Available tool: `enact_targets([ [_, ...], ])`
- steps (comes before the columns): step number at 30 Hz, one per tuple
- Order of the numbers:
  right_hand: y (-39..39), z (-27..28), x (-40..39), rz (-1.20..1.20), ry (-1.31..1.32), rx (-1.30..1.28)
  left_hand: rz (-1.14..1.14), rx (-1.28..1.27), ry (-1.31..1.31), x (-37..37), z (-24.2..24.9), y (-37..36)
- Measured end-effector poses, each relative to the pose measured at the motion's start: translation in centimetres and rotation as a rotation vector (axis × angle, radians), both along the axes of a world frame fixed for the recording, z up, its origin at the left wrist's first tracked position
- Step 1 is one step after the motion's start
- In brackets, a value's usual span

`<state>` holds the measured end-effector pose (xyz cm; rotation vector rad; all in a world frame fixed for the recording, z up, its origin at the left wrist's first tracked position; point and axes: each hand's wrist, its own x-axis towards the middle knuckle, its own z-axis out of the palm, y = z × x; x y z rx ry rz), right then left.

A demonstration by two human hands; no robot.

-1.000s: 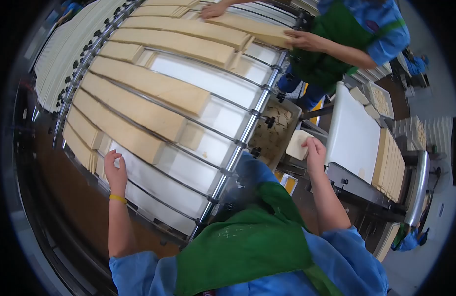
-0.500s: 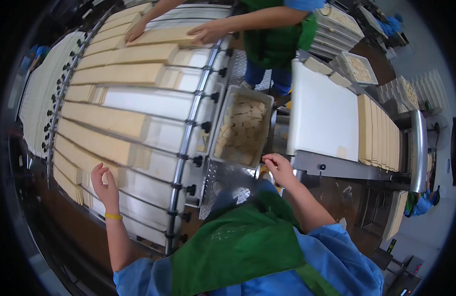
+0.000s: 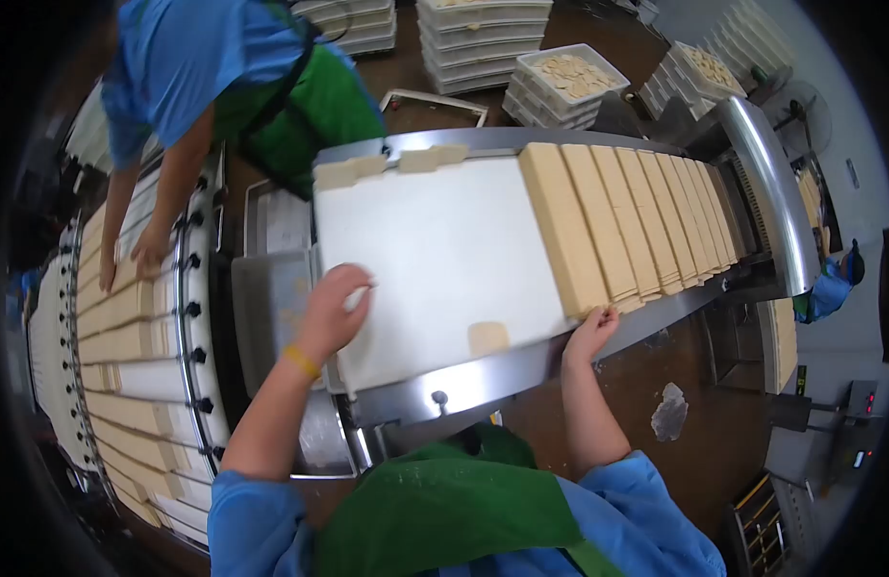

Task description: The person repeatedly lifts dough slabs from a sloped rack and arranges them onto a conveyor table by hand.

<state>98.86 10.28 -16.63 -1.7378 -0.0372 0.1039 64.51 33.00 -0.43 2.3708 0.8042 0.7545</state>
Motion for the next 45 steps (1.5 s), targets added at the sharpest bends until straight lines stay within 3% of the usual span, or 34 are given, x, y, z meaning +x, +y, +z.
enact_targets([
  [3, 0.0, -1.9, -0.4, 0.054, -0.205, -0.114, -0.137, -0.054, 0.071, 13.0, -3.5, 3.2],
  [6, 0.4, 0.5, -1.2, 0.07, -0.03, -0.106, -0.105, 0.0, 0.136, 24.9, -7.3, 6.1],
  [9, -0.1, 1.0, -1.4, 0.121, -0.018, -0.123, -0.052, 0.067, 0.25, 34.2, -7.4, 7.7],
  [14, -0.5, -0.3, -1.0, 0.151, -0.119, -0.146, 0.235, 0.231, 0.268, 40.2, -10.9, 7.0],
  [17, -1.1, 0.4, -0.8, 0.212, -0.197, -0.3, 0.282, 0.1, 0.544, 39.2, -8.7, 5.9],
  [21, -1.4, 4.0, -1.8, 0.466, -0.096, -0.389, 0.457, 0.076, 0.64, 32.2, -7.8, 6.8],
  [25, 0.9, 9.1, -2.0, 0.971, 0.125, -0.532, 0.68, 0.083, 0.637, 19.4, -5.6, 7.5],
  [27, 2.9, 10.6, -1.1, 1.181, 0.012, -0.562, 0.779, -0.001, 0.741, 12.9, -3.7, 6.5],
  [30, 4.9, 10.9, 0.2, 1.391, -0.25, -0.598, 0.669, -0.205, 0.659, 5.3, -4.1, 2.9],
  [31, 6.8, 10.0, 0.1, 1.496, -0.321, -0.563, 0.785, -0.262, 0.327, 3.6, -4.9, -0.9],
  [33, 8.2, 10.0, -2.3, 1.485, -0.389, -0.498, 0.832, -0.332, 0.134, -0.2, -4.3, -2.2],
  [38, 12.4, 13.3, -15.6, 1.639, -0.492, -0.323, 1.086, -0.217, -0.001, -15.4, 0.1, -5.0],
  [41, 13.3, 14.6, -26.0, 1.862, -0.315, -0.007, 1.328, -0.24, -0.083, -27.2, 4.7, -7.7],
  [42, 12.9, 14.8, -29.8, 1.884, -0.173, 0.021, 1.395, -0.094, -0.086, -31.5, 5.1, -9.0],
  [43, 12.5, 14.4, -33.2, 1.925, -0.293, 0.054, 1.456, 0.059, -0.084, -35.9, 5.3, -10.4],
  [45, 10.6, 16.1, -40.3, 2.043, -0.208, 0.049, 1.518, 0.003, -0.243, -45.3, 4.5, -13.7],
])
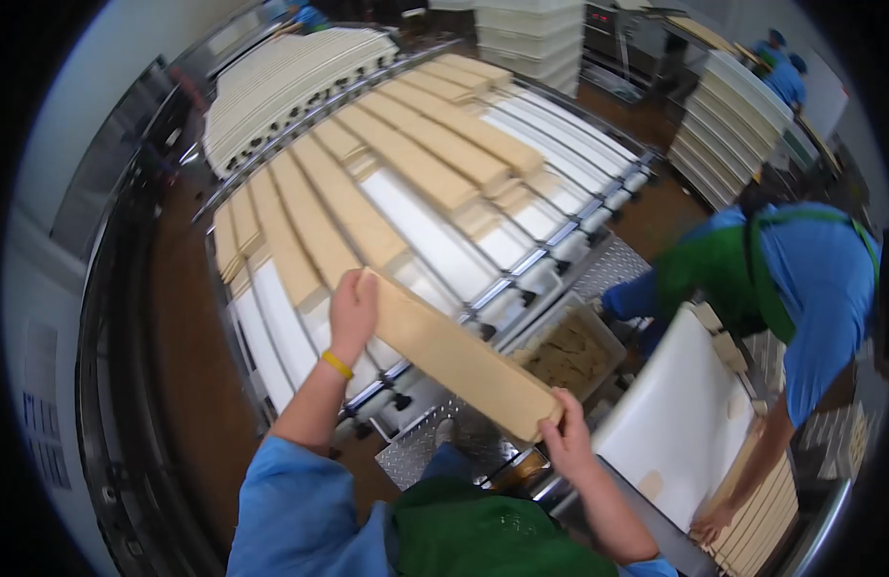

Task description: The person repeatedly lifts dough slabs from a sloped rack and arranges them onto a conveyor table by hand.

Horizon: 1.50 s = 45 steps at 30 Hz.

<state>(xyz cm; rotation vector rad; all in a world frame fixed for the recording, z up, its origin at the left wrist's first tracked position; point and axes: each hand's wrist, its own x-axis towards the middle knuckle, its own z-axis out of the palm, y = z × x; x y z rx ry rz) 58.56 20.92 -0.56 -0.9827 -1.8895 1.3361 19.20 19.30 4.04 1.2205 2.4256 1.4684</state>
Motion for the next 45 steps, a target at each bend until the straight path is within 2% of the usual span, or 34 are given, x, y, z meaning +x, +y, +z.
enact_targets([
  [2, -2.0, 2.5, -6.5, 0.197, -0.071, -0.083, 0.126, -0.05, -0.005, -7.7, -0.2, -4.2],
  [4, -4.8, 4.1, -12.4, 0.346, -0.153, -0.24, 0.177, 0.014, -0.071, -16.0, -4.1, -8.5],
  [5, -6.7, 2.7, -14.8, 0.415, -0.138, -0.24, 0.194, 0.011, -0.221, -18.4, -4.4, -10.3],
  [6, -8.2, 1.2, -17.0, 0.482, -0.12, -0.235, 0.189, 0.013, -0.197, -20.8, -5.2, -11.4],
  [8, -10.2, 2.2, -20.9, 0.608, -0.147, -0.084, 0.175, 0.001, -0.15, -25.0, -7.6, -13.3],
  [9, -11.2, 1.8, -22.7, 0.653, -0.124, -0.27, 0.193, -0.143, -0.048, -25.6, -6.8, -13.6],
  [13, -11.9, 1.4, -29.2, 0.788, -0.134, -0.232, 0.071, -0.38, 0.211, -30.6, -6.3, -11.8],
  [15, -10.9, 1.4, -32.2, 0.817, -0.217, -0.342, 0.13, -0.569, 0.284, -32.8, -6.2, -9.6],
  [16, -10.7, 1.3, -33.7, 0.833, -0.253, -0.39, 0.105, -0.557, 0.294, -34.7, -6.7, -8.8],
  [18, -11.1, -0.2, -35.5, 0.766, -0.158, -0.337, 0.062, -0.528, 0.318, -37.4, -6.9, -8.0],
  [20, -10.9, -1.0, -36.9, 0.708, -0.045, -0.371, 0.059, -0.524, 0.208, -38.5, -6.8, -8.4],
  [24, -9.5, -0.5, -39.8, 0.692, -0.21, -0.326, 0.053, -0.368, 0.19, -38.2, -4.8, -9.6],
  [27, -9.1, -1.9, -42.8, 0.638, -0.009, -0.268, 0.199, -0.168, 0.462, -37.8, -4.8, -9.4],
  [29, -7.9, -1.7, -42.8, 0.687, -0.011, -0.199, 0.108, -0.082, 0.448, -36.4, -4.2, -8.9],
  [30, -7.5, -1.5, -42.4, 0.701, -0.014, -0.166, 0.052, -0.039, 0.438, -35.0, -3.8, -8.4],
  [33, -5.2, -0.7, -36.2, 0.762, 0.046, -0.375, -0.178, -0.067, 0.253, -27.6, -1.1, -7.0],
  [35, -3.6, 1.5, -29.3, 0.719, 0.011, -0.833, -0.347, 0.012, 0.235, -23.1, -2.1, -6.2],
  [37, -1.6, 1.6, -21.4, 0.686, -0.039, -0.849, -0.521, 0.02, 0.136, -17.5, -1.1, -5.3],
  [38, -1.6, 0.9, -17.6, 0.524, -0.093, -0.922, -0.576, -0.009, 0.135, -14.8, -0.9, -4.6],
  [40, -2.4, -3.4, -9.9, 0.187, 0.051, -1.015, -0.695, 0.006, 0.048, -9.5, -0.5, -2.6],
  [42, -4.1, -4.1, -4.2, -0.172, 0.185, -0.944, -0.818, -0.021, 0.054, -4.2, -0.1, 0.0],
  [43, -5.0, -5.9, -0.6, -0.249, 0.167, -0.915, -0.887, -0.038, 0.056, -1.5, -0.1, 1.4],
  [44, -6.1, -6.7, 2.3, -0.418, 0.26, -0.862, -0.948, -0.035, 0.063, 1.4, -0.1, 2.8],
  [45, -7.2, -6.9, 5.4, -0.533, 0.286, -0.73, -1.008, -0.033, 0.07, 4.5, -0.2, 4.1],
])
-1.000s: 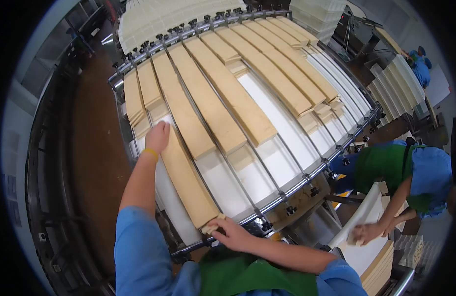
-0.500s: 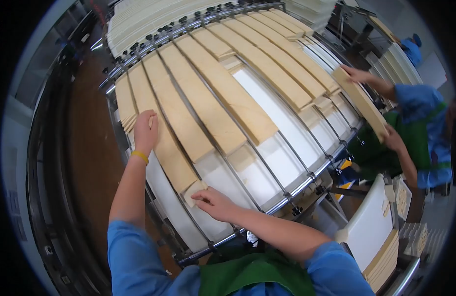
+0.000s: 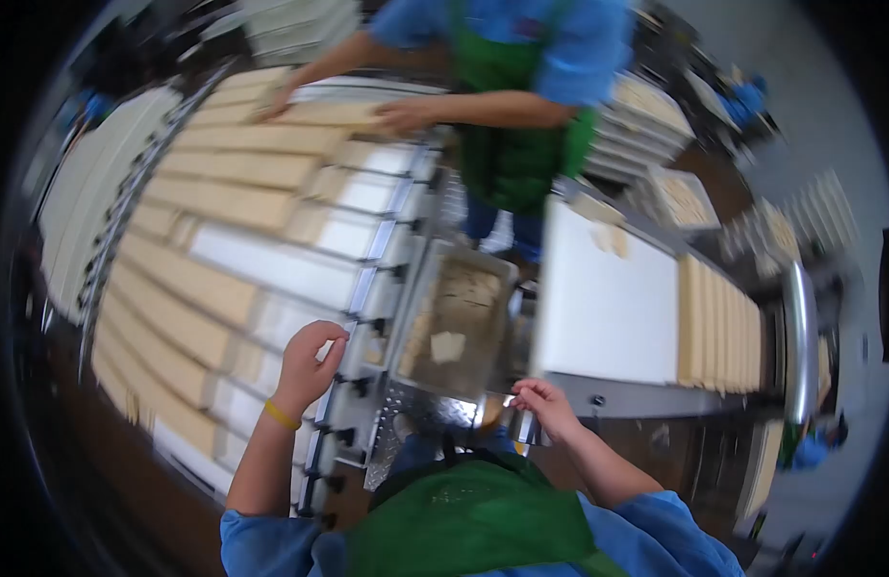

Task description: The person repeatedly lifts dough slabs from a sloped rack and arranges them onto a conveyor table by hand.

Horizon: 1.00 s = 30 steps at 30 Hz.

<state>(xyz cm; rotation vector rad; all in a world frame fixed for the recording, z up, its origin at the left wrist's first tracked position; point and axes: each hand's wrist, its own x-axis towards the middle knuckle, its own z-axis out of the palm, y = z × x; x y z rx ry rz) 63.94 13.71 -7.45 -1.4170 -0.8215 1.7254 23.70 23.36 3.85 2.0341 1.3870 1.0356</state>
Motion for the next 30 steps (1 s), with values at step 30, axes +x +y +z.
enact_targets([
  [30, -5.0, -8.9, 36.8, -1.181, -0.968, 0.204, -0.317, -0.031, 0.758, 81.3, -12.5, 15.4],
])
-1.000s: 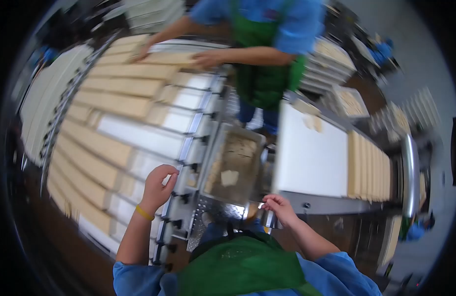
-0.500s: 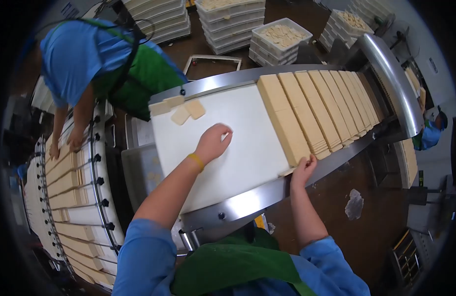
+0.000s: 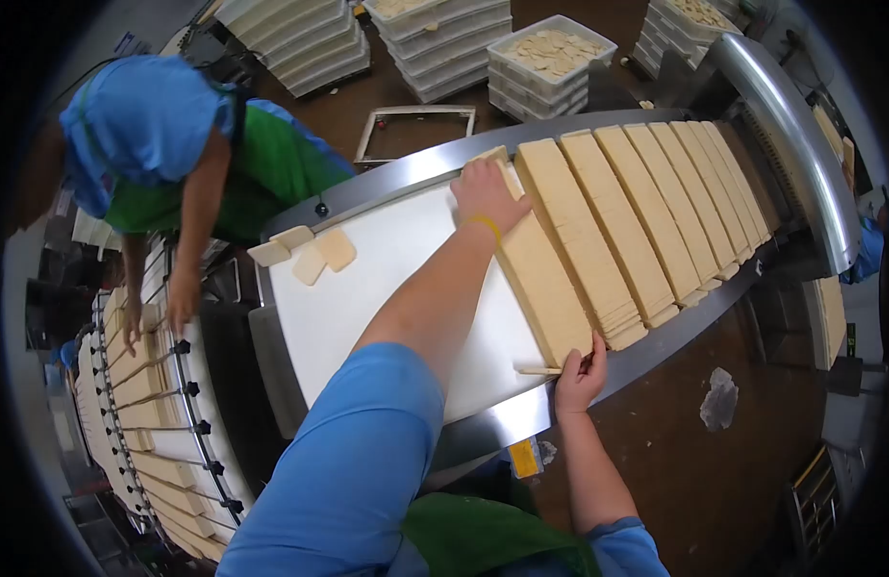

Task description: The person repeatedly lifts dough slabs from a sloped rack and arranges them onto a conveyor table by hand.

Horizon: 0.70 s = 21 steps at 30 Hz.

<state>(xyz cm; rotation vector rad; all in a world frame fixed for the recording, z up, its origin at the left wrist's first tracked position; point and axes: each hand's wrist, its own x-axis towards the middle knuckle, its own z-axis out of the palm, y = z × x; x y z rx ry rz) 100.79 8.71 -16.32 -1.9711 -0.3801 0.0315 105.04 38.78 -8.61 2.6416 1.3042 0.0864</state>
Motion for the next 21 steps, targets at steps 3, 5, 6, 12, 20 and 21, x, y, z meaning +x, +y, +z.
enact_targets([
  [3, -0.1, 0.7, -0.2, 0.166, -0.19, -0.139, 0.154, 0.0, 0.107, -5.0, 2.4, 0.8],
  [5, 0.2, 3.4, -1.3, 0.32, -0.066, -0.241, 0.271, 0.07, 0.163, -11.0, 2.3, 1.6],
  [6, 1.1, 5.4, -1.8, 0.404, 0.145, -0.288, 0.317, 0.089, 0.179, -14.5, 2.8, 2.0],
  [12, 7.2, 10.7, -2.9, 0.989, 0.023, -0.513, 0.407, -0.023, -0.034, -34.8, 3.4, -1.8],
  [20, 14.7, 11.5, -18.2, 1.176, -0.085, -0.24, 0.674, 0.054, -0.63, -55.1, 8.8, -5.3],
  [21, 15.9, 11.7, -21.4, 1.238, -0.09, -0.171, 0.707, 0.133, -0.596, -58.9, 10.2, -4.6],
])
